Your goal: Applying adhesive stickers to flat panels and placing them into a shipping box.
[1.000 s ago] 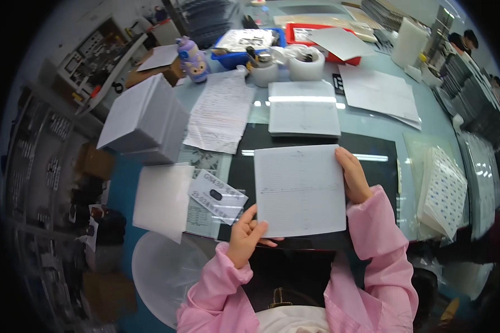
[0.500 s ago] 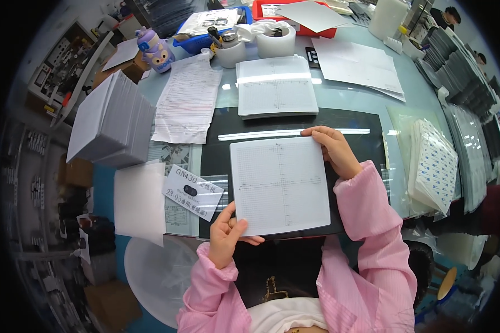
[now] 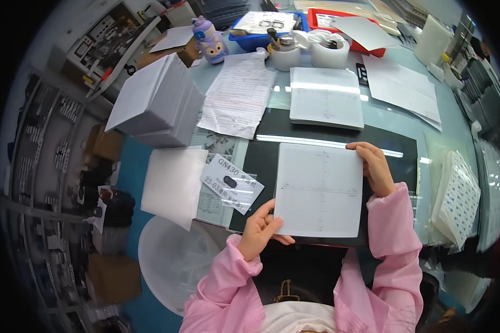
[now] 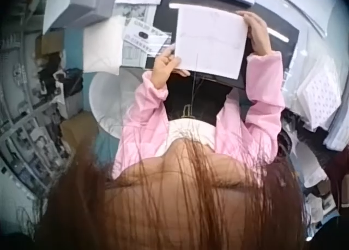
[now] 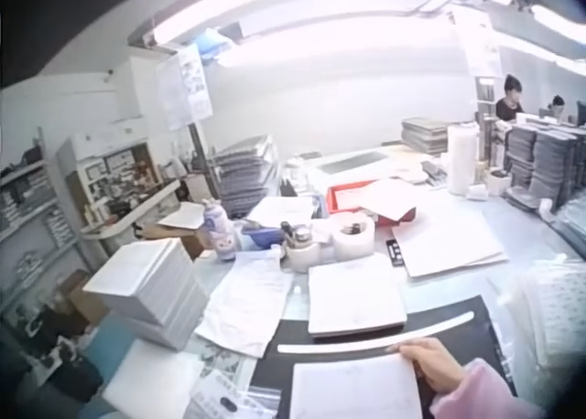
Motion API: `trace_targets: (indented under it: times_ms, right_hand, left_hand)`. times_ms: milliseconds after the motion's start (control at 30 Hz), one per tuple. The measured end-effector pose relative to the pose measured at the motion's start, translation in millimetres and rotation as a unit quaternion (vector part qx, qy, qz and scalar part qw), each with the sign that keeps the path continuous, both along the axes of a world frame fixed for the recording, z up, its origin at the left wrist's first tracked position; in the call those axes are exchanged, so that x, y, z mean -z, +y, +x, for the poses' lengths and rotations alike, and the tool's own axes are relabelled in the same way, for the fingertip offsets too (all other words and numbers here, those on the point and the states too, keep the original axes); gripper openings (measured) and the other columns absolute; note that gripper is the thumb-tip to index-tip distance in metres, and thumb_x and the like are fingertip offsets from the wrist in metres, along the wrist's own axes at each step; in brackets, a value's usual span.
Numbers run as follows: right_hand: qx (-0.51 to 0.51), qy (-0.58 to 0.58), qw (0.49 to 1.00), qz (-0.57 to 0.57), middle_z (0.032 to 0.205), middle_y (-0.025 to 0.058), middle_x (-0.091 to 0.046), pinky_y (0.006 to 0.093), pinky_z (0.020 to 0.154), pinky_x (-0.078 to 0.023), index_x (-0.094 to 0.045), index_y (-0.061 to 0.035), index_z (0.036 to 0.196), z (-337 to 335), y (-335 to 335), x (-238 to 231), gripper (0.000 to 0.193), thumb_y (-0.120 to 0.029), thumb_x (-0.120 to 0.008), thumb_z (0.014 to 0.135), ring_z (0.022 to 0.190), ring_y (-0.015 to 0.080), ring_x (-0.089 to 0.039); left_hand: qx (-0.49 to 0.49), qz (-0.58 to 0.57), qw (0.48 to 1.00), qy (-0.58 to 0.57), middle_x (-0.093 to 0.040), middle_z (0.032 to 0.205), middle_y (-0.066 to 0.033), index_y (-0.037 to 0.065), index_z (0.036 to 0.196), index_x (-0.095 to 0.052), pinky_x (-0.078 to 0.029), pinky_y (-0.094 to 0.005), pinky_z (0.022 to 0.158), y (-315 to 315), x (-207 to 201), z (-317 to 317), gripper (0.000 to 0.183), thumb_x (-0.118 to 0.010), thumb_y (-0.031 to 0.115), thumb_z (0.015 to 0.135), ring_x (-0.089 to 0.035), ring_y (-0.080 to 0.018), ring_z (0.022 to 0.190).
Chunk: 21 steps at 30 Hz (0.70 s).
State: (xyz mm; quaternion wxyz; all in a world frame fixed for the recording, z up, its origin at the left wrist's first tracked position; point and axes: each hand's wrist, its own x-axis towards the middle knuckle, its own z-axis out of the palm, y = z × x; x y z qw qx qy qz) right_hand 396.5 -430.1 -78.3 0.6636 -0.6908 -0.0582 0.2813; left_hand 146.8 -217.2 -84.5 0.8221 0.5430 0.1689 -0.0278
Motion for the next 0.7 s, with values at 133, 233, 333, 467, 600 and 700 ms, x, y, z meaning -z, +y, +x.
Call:
trace_targets:
  times_ms: [133,233,333,467,600,700]
  right_hand:
    - [0.007,-0.011,1.000,-0.011,0.082,0.0019,-0.063,0.0176,0.054,-0.044,-0.068,-0.0014,0.109,-1.9,4.6,-1.4,0.029,-0.021,-0.050,0.097,0.063,0.0049,-0.055]
    - [0.005,-0.012,1.000,-0.010,0.082,0.0022,-0.063,0.0178,0.054,-0.045,-0.068,-0.0011,0.109,0.0,4.5,3.0,0.029,-0.020,-0.050,0.097,0.063,0.0049,-0.056]
    - [-0.006,-0.005,1.000,-0.002,0.082,0.0029,-0.064,0.0186,0.055,-0.047,-0.067,-0.0006,0.110,3.4,0.0,4.0,0.030,-0.021,-0.049,0.097,0.064,0.0051,-0.057]
    - [-0.012,-0.001,1.000,0.001,0.085,0.0022,-0.064,0.0212,0.058,-0.046,-0.069,-0.0030,0.109,2.4,0.5,3.8,0.029,-0.020,-0.048,0.098,0.068,0.0058,-0.055]
    - [-0.005,-0.011,1.000,-0.015,0.085,0.0019,-0.064,0.0209,0.058,-0.044,-0.069,-0.0027,0.109,-1.0,3.5,1.6,0.030,-0.021,-0.048,0.098,0.068,0.0054,-0.054]
    - [-0.007,-0.012,1.000,-0.015,0.085,0.0022,-0.064,0.0209,0.059,-0.044,-0.069,-0.0026,0.109,-1.2,2.8,0.0,0.030,-0.022,-0.048,0.098,0.069,0.0057,-0.054]
  left_hand:
    - [0.002,-0.003,1.000,-0.004,-0.068,0.100,-0.0174,-0.004,0.148,-0.030,-0.062,-0.0336,0.066,0.4,0.6,-2.0,0.052,-0.048,0.002,0.100,-0.072,-0.0286,0.075]
    - [0.001,-0.003,1.000,-0.002,-0.068,0.099,-0.0169,-0.004,0.148,-0.030,-0.062,-0.0334,0.066,0.2,0.0,-2.0,0.052,-0.048,0.002,0.100,-0.072,-0.0284,0.075]
    - [0.004,-0.007,1.000,0.000,-0.068,0.099,-0.0167,-0.004,0.149,-0.029,-0.062,-0.0333,0.066,0.3,-2.0,-0.6,0.053,-0.048,0.002,0.100,-0.072,-0.0282,0.074]
    - [0.004,-0.001,1.000,-0.002,-0.068,0.098,-0.0166,-0.004,0.149,-0.029,-0.062,-0.0336,0.067,-0.2,-0.9,-1.5,0.053,-0.048,0.003,0.100,-0.072,-0.0280,0.075]
    - [0.004,0.007,1.000,-0.011,-0.068,0.097,-0.0162,-0.004,0.149,-0.029,-0.062,-0.0339,0.067,-0.5,0.5,-3.1,0.053,-0.048,0.003,0.100,-0.072,-0.0280,0.075]
    - [0.002,0.003,1.000,-0.013,-0.067,0.097,-0.0164,-0.004,0.149,-0.028,-0.062,-0.0341,0.067,-0.2,0.7,-3.3,0.053,-0.048,0.003,0.100,-0.072,-0.0280,0.075]
